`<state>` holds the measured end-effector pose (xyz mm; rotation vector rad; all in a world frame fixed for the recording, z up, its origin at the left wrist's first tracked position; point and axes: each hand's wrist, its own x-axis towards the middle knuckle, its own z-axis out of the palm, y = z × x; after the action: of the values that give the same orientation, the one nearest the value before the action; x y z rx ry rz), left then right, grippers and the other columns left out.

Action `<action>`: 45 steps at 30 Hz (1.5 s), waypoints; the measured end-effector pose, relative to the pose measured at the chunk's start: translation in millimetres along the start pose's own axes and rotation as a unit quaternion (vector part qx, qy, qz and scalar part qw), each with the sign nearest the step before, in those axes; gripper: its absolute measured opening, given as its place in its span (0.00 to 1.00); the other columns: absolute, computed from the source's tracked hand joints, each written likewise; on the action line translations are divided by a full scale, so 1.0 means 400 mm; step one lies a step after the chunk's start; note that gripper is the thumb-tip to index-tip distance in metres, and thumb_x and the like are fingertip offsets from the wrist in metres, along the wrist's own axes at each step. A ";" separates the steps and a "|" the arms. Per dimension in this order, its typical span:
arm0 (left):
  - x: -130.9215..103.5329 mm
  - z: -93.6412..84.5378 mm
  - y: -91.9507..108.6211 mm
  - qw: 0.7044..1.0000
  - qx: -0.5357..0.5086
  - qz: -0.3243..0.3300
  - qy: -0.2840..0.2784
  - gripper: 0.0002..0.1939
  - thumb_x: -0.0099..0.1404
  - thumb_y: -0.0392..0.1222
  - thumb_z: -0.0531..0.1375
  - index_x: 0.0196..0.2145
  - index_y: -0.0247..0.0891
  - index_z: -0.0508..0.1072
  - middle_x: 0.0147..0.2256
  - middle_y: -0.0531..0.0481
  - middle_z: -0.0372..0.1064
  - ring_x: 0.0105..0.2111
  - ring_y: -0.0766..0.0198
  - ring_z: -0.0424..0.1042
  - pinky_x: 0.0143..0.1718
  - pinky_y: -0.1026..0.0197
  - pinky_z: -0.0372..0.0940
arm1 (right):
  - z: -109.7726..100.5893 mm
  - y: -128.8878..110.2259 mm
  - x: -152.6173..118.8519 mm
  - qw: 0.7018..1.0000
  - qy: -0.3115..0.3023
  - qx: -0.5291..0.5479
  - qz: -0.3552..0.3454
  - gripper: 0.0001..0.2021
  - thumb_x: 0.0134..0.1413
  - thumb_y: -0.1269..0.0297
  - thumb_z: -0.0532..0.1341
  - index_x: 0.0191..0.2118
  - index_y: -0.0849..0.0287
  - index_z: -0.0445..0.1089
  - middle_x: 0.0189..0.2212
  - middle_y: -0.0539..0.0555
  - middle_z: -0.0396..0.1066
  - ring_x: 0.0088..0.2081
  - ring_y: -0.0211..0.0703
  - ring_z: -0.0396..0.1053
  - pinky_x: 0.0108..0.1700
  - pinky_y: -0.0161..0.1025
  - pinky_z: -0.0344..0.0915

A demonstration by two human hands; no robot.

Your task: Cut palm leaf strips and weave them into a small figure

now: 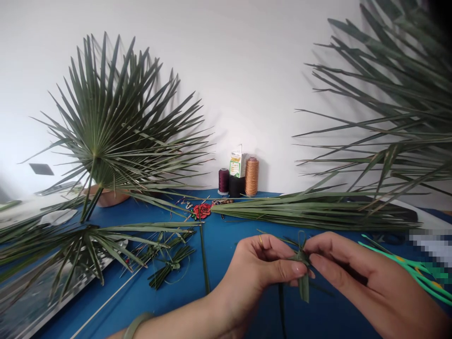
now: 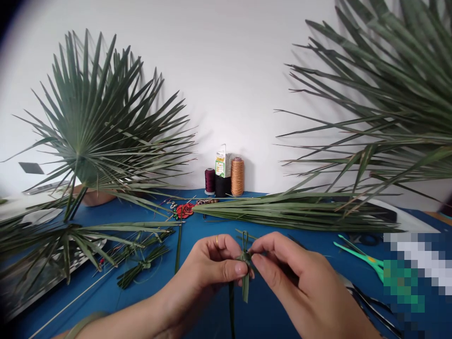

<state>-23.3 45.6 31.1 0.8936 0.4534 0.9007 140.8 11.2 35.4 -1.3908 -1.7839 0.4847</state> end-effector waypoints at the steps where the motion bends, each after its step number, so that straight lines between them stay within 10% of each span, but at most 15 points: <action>1: -0.002 0.001 0.001 1.000 -0.007 -0.004 -0.002 0.10 0.45 0.35 0.69 0.21 0.31 0.70 0.19 0.52 0.69 0.21 0.73 0.63 0.27 0.68 0.56 | 0.000 0.005 0.000 1.000 -0.008 0.010 -0.006 0.11 0.55 0.52 0.54 0.35 0.51 0.67 0.21 0.47 0.69 0.29 0.45 0.72 0.21 0.31 0.63; 8: -0.007 0.003 -0.008 0.999 -0.014 -0.034 -0.015 0.13 0.42 0.36 0.70 0.21 0.31 0.70 0.21 0.51 0.70 0.21 0.71 0.65 0.28 0.66 0.58 | -0.001 -0.004 -0.007 0.999 0.040 -0.006 0.028 0.11 0.50 0.48 0.57 0.30 0.49 0.69 0.18 0.44 0.71 0.20 0.39 0.66 0.18 0.31 0.59; 17: -0.003 0.004 -0.004 0.999 0.032 0.008 0.023 0.12 0.42 0.35 0.70 0.20 0.31 0.70 0.20 0.52 0.69 0.22 0.72 0.65 0.29 0.68 0.58 | -0.010 0.027 0.005 0.993 -0.045 0.096 0.056 0.15 0.54 0.47 0.54 0.41 0.49 0.69 0.23 0.49 0.70 0.34 0.45 0.70 0.26 0.31 0.66; 24: -0.002 -0.001 -0.003 1.000 0.012 0.004 0.021 0.12 0.41 0.33 0.71 0.20 0.30 0.70 0.20 0.53 0.69 0.22 0.73 0.66 0.28 0.70 0.59 | -0.021 0.021 0.008 0.988 -0.096 0.075 0.093 0.15 0.49 0.46 0.58 0.30 0.52 0.72 0.20 0.50 0.70 0.22 0.41 0.65 0.20 0.33 0.60; 45: 0.004 0.002 0.016 1.000 0.011 -0.005 -0.005 0.13 0.37 0.30 0.71 0.21 0.31 0.72 0.23 0.52 0.72 0.25 0.70 0.71 0.31 0.68 0.64 | -0.017 0.046 0.035 0.972 -0.169 0.133 0.099 0.16 0.54 0.47 0.56 0.30 0.55 0.66 0.23 0.47 0.60 0.27 0.39 0.56 0.28 0.35 0.52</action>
<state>-24.9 48.4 36.7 0.9157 0.4595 0.8831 156.7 29.0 31.2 -1.3588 -1.7661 1.0821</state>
